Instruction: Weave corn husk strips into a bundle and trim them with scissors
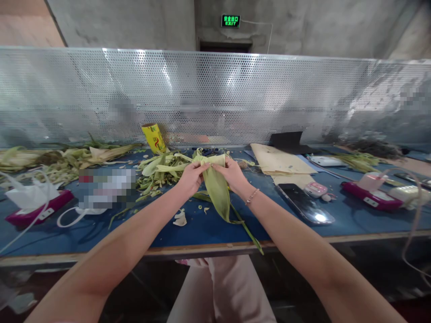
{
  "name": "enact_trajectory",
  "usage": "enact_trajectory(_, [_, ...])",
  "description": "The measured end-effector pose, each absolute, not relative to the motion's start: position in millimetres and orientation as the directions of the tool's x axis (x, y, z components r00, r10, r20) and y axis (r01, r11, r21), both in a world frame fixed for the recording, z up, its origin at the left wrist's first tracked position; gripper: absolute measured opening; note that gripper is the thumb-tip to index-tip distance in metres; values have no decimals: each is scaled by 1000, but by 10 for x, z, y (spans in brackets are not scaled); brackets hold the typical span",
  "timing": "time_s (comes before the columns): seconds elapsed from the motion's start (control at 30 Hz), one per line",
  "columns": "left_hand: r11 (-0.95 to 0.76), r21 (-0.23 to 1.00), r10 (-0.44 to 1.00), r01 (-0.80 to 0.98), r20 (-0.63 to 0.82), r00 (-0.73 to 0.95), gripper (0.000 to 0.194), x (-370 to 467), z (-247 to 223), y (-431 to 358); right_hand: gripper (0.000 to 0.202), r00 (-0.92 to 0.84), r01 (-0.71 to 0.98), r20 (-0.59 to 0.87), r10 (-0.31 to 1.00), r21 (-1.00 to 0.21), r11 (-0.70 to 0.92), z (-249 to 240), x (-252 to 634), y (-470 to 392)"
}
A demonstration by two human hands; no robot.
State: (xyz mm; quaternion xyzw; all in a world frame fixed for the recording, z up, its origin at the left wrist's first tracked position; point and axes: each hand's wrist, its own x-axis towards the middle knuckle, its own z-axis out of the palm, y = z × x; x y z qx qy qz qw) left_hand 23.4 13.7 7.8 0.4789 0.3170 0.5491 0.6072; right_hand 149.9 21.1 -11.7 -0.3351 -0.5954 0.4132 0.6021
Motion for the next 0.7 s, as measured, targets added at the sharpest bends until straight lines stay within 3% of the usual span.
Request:
enact_trajectory(0.23, [-150,939,974,-308,193,115,26,243,68,104,29,-54,-125,402,914,-911,393,-103,1487,182])
enact_trajectory(0.43, [-77,918,987,-389,126,104,20,252,86,99,28,-64,-274,380,923,-896,350,-96,1436,157])
enact_trajectory(0.7, [-48,907,994,-418,85,70,16,225,75,152,21,-54,-217,461,886,-871,440,-83,1457,165])
